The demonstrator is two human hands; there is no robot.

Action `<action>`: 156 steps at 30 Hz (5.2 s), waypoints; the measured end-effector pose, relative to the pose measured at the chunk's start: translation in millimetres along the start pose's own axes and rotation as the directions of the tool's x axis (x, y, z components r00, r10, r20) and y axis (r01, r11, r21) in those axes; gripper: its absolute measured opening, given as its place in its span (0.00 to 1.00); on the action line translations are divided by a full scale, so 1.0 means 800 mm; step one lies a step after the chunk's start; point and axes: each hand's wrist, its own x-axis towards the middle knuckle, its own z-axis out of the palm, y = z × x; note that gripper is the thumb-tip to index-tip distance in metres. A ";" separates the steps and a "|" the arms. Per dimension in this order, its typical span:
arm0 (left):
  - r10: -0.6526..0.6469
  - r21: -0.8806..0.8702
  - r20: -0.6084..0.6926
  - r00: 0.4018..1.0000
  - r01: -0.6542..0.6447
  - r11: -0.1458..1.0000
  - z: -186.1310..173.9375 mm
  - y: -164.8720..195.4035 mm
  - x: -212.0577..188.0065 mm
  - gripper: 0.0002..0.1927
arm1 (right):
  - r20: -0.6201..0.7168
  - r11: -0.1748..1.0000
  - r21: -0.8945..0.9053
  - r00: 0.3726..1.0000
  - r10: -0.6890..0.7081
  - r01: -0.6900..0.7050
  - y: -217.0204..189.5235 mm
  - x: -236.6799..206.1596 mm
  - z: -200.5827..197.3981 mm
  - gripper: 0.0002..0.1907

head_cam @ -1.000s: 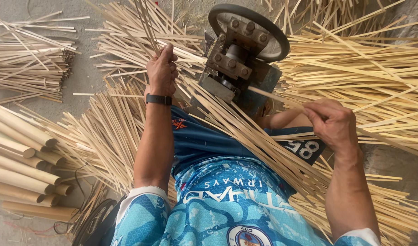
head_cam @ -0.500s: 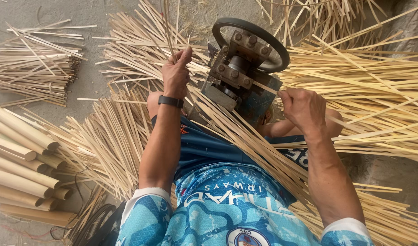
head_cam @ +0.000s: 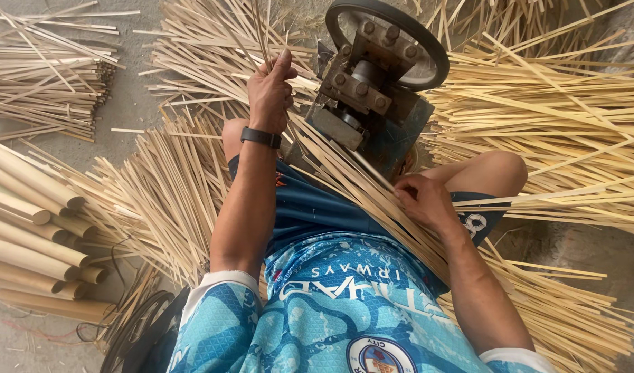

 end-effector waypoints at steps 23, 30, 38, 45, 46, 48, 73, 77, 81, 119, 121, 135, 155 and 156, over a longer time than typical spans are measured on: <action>0.022 -0.007 -0.012 1.000 -0.022 1.000 -0.017 0.019 -0.015 0.16 | -0.438 0.927 -0.306 0.832 -0.340 0.218 -0.029 0.067 -0.084 0.09; 0.025 -0.030 0.028 0.999 -0.024 0.999 -0.018 -0.002 -0.007 0.17 | -0.107 0.991 -0.135 0.994 0.002 -0.017 0.001 0.003 -0.053 0.13; 0.011 -0.058 0.033 0.999 -0.010 0.998 -0.011 -0.008 -0.004 0.16 | 0.062 0.927 -0.368 0.997 -0.054 0.074 0.044 -0.046 -0.085 0.08; -0.019 -0.063 0.007 1.000 0.019 0.998 -0.009 0.002 -0.006 0.16 | -0.320 0.982 -0.187 0.946 -0.054 -0.008 0.060 -0.064 -0.163 0.11; -0.018 -0.066 0.004 1.000 0.018 0.998 -0.009 0.003 -0.006 0.16 | -0.377 0.971 -0.239 0.918 -0.122 0.031 0.058 -0.058 -0.166 0.11; -0.021 -0.068 -0.006 1.000 0.020 0.998 -0.008 0.005 -0.007 0.16 | -0.468 0.935 -0.342 0.844 -0.260 0.098 0.051 -0.045 -0.165 0.11; -0.120 -0.146 -0.044 0.992 0.112 0.983 0.027 0.011 0.043 0.14 | 0.210 0.987 -0.140 0.972 0.107 -0.079 0.021 -0.033 -0.047 0.12; 0.072 -0.296 -0.042 0.997 -0.081 0.952 -0.004 0.042 0.046 0.17 | 0.015 0.979 -0.164 0.992 0.124 -0.120 0.010 -0.051 -0.055 0.10; 0.264 -0.448 0.040 0.964 -0.219 0.867 -0.033 0.053 0.049 0.22 | -0.162 0.966 -0.133 0.966 0.200 -0.222 0.014 -0.062 -0.091 0.09; 0.302 0.030 0.130 0.944 -0.308 0.951 0.015 0.045 0.021 0.20 | 0.028 0.992 0.001 0.992 0.123 -0.123 -0.002 -0.004 -0.012 0.16; 0.355 0.041 0.081 0.931 -0.359 0.932 0.008 0.053 0.029 0.21 | 0.010 0.990 -0.005 0.990 0.138 -0.138 0.003 -0.003 -0.016 0.15; 0.240 -0.153 0.022 0.970 -0.234 0.960 -0.026 0.059 0.012 0.23 | -0.146 0.999 -0.024 0.988 -0.051 0.048 0.021 -0.025 -0.064 0.11; 0.087 0.143 0.029 0.996 -0.091 0.986 0.020 0.014 0.010 0.35 | -0.457 0.929 -0.364 0.857 -0.239 0.065 -0.031 0.036 -0.103 0.11; 0.082 0.098 0.043 0.996 -0.086 0.991 0.022 0.012 0.011 0.36 | -0.460 0.938 -0.344 0.863 -0.210 0.045 -0.024 0.033 -0.101 0.12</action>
